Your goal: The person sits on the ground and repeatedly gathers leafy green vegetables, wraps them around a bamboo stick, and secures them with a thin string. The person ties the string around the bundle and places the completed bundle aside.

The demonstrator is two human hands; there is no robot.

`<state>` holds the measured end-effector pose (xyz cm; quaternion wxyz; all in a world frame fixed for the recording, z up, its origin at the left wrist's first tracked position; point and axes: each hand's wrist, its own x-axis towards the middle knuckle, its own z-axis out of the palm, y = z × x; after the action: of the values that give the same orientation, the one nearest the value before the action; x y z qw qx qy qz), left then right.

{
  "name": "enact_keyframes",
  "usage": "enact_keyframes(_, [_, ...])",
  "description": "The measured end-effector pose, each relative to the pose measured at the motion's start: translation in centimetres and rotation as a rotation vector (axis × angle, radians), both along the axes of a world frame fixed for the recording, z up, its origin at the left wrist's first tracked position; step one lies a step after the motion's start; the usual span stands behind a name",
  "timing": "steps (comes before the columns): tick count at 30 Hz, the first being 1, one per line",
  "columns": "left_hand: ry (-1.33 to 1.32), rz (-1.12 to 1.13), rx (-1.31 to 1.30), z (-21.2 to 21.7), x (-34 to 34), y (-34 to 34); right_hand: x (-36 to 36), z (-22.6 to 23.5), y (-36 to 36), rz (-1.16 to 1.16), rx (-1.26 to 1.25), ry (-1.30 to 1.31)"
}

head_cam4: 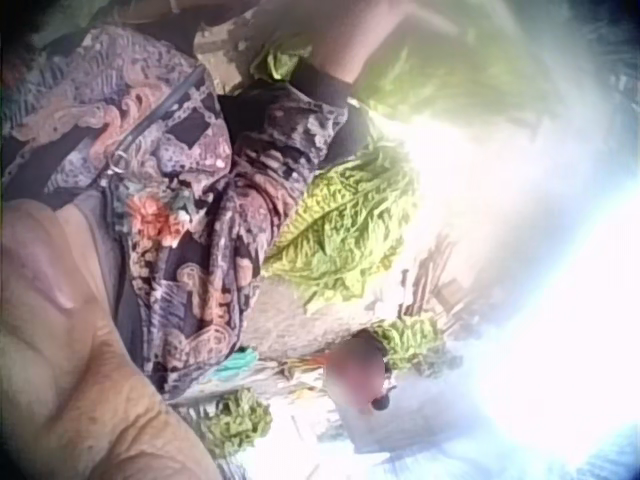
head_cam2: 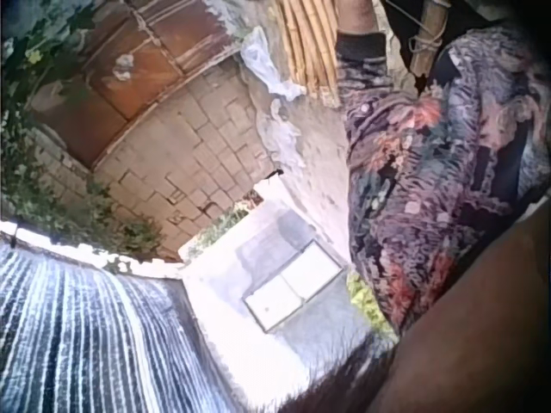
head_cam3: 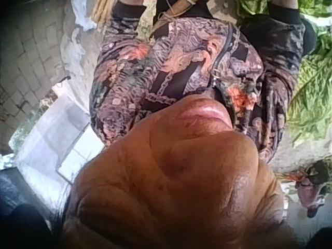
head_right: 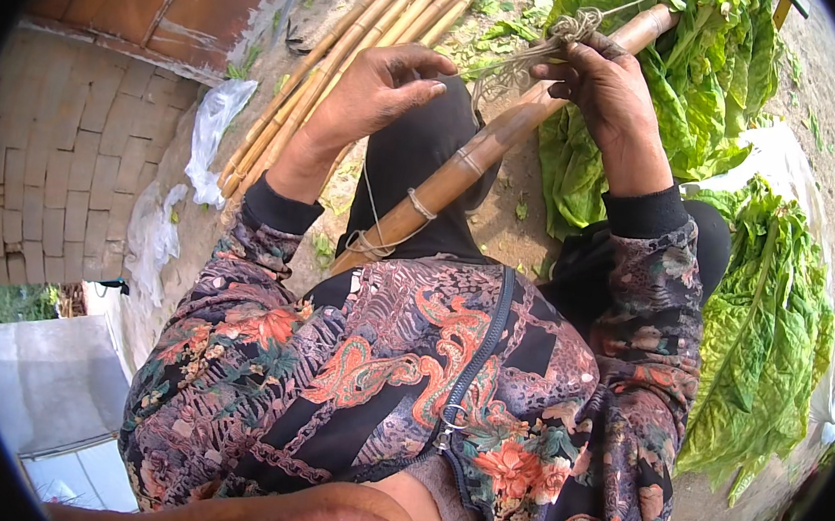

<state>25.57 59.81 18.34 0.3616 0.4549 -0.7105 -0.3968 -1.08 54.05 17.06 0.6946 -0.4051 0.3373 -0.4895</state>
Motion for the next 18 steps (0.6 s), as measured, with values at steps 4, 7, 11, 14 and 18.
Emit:
enact_keyframes(4, [0.104, 0.207, 0.031, 1.2, 5.3, 1.6, -1.0, -0.7, -0.9, -0.159, 0.047, -0.040])
enact_keyframes(7, [0.234, 0.194, 0.133, 3.4, 7.7, 5.2, -1.2, -0.8, 0.0, -0.224, 0.114, -0.060])
enact_keyframes(11, [-0.345, -0.089, 0.115, 2.1, 9.1, 8.0, 0.4, -1.0, 2.2, -0.123, 0.152, -0.067])
enact_keyframes(14, [-0.670, 0.228, -0.266, -1.2, 7.4, 7.5, 1.7, -0.3, 4.8, -0.124, 0.059, 0.152])
enact_keyframes(18, [0.069, 0.190, -0.088, -1.6, 1.9, 2.8, 0.9, -1.9, 5.6, -0.158, -0.074, 0.200])
